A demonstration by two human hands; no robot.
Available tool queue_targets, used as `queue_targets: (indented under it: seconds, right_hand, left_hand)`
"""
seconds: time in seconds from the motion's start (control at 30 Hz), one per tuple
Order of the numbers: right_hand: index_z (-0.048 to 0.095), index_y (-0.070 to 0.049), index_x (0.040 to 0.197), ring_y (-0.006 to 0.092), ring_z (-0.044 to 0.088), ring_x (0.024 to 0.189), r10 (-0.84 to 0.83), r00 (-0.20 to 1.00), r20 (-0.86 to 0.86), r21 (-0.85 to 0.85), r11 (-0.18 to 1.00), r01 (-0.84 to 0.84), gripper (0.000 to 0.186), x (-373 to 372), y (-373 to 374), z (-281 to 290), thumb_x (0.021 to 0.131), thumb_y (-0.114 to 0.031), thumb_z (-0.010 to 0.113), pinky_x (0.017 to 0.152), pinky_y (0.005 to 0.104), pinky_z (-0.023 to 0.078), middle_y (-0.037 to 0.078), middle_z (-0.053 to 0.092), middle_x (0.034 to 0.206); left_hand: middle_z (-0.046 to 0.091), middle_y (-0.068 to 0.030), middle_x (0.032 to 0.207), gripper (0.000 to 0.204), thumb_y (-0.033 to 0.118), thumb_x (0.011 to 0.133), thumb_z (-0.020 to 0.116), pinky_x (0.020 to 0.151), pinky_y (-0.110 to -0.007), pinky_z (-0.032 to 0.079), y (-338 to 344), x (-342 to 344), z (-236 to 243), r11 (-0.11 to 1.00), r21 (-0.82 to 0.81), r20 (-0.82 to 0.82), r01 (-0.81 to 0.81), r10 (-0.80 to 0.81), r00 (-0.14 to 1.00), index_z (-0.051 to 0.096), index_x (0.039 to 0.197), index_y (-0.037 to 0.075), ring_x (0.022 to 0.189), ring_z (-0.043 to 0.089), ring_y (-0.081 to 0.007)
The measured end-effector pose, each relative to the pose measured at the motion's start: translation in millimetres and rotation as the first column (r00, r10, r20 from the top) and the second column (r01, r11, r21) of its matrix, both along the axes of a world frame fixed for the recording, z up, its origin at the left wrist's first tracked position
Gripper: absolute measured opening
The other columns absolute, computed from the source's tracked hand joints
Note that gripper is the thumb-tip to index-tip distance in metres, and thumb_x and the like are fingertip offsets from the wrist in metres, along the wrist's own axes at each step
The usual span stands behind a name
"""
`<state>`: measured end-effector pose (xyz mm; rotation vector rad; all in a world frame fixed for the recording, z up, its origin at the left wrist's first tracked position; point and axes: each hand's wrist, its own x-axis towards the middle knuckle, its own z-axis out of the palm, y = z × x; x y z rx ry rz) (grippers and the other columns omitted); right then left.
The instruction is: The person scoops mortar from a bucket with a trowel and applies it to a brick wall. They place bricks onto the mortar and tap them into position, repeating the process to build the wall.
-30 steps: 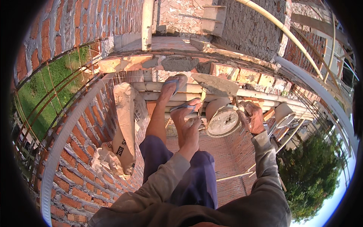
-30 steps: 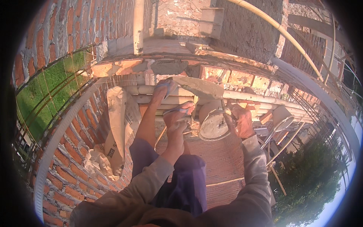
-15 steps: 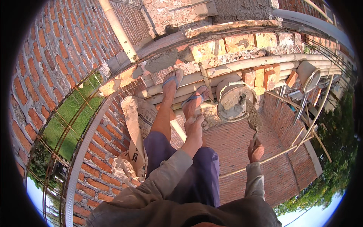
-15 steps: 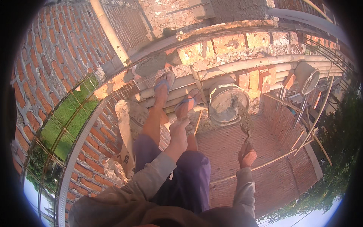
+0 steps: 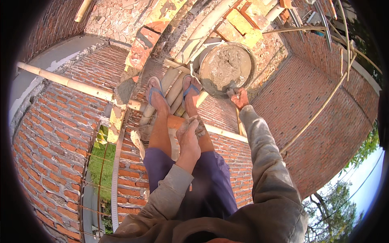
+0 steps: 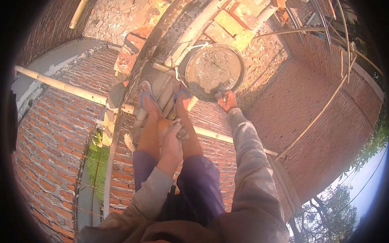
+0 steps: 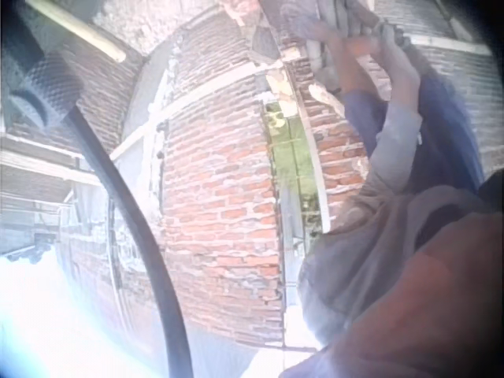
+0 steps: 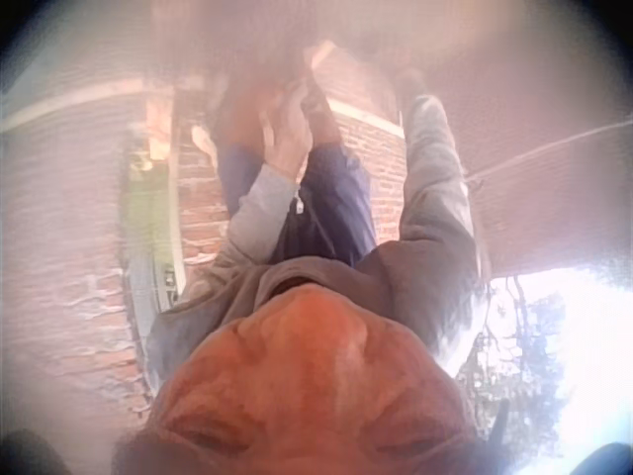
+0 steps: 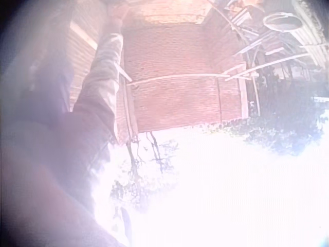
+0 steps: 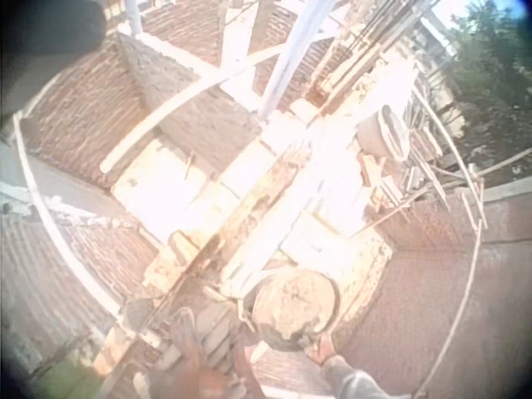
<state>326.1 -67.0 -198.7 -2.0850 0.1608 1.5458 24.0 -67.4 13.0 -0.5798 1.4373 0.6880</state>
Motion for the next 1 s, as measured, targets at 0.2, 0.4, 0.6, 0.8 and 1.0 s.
queue_targets:
  seconds: [0.2,0.4,0.6,0.8,1.0]
  right_hand:
    - [0.031,-0.019,0.067,0.021,0.047,0.055,0.541,0.832,0.125,0.187,0.81,-0.555,0.031,3,-14,52,0.09,-0.026,0.051,0.04,0.0319,0.027,0.003,0.035,0.064]
    - [0.069,-0.006,0.113,0.0422,0.069,0.093,0.852,-0.043,0.522,-0.305,0.14,-0.942,0.035,4,7,144,0.083,-0.021,0.077,0.079,0.0549,0.055,0.022,0.071,0.104]
    - [0.069,-0.004,0.13,0.0417,0.068,0.11,0.746,-0.197,0.637,-0.507,0.213,-0.835,0.066,-1,16,220,0.066,-0.016,0.081,0.093,0.0518,0.057,0.023,0.071,0.111]
    - [0.07,-0.006,0.115,0.0418,0.067,0.098,0.881,-0.11,0.459,-0.513,0.162,-0.843,0.049,7,3,141,0.07,-0.024,0.083,0.086,0.0541,0.054,0.021,0.071,0.104]
    - [0.067,0.002,0.121,0.0452,0.064,0.101,0.891,0.144,0.43,-0.21,0.254,-0.944,0.057,19,-4,34,0.077,-0.031,0.082,0.085,0.0523,0.051,0.025,0.067,0.101]
  left_hand:
    - [0.071,-0.003,0.105,0.021,0.015,0.104,0.067,0.075,-0.029,0.056,-8,18,-8,0.989,-0.004,-0.002,0.149,-0.149,0.989,0.071,0.121,0.005,0.087,0.069,-0.0128]
    - [0.07,-0.0019,0.103,0.021,0.013,0.103,0.067,0.073,-0.028,0.056,-3,32,-6,0.971,-0.013,-0.032,0.239,-0.239,0.97,0.07,0.122,0.004,0.085,0.068,-0.0127]
    - [0.07,-0.002,0.104,0.019,0.014,0.103,0.067,0.073,-0.028,0.056,1,35,-10,0.98,-0.015,0.023,0.199,-0.198,0.98,0.071,0.12,0.006,0.084,0.067,-0.0118]
    - [0.069,-0.0018,0.103,0.02,0.012,0.103,0.066,0.075,-0.029,0.056,-2,25,-9,0.988,-0.034,-0.031,0.153,-0.154,0.988,0.068,0.121,0.003,0.086,0.068,-0.0118]
    - [0.069,-0.0026,0.103,0.021,0.014,0.103,0.066,0.076,-0.03,0.057,1,17,-8,0.995,-0.004,-0.01,0.102,-0.102,0.995,0.069,0.122,0.004,0.087,0.068,-0.0144]
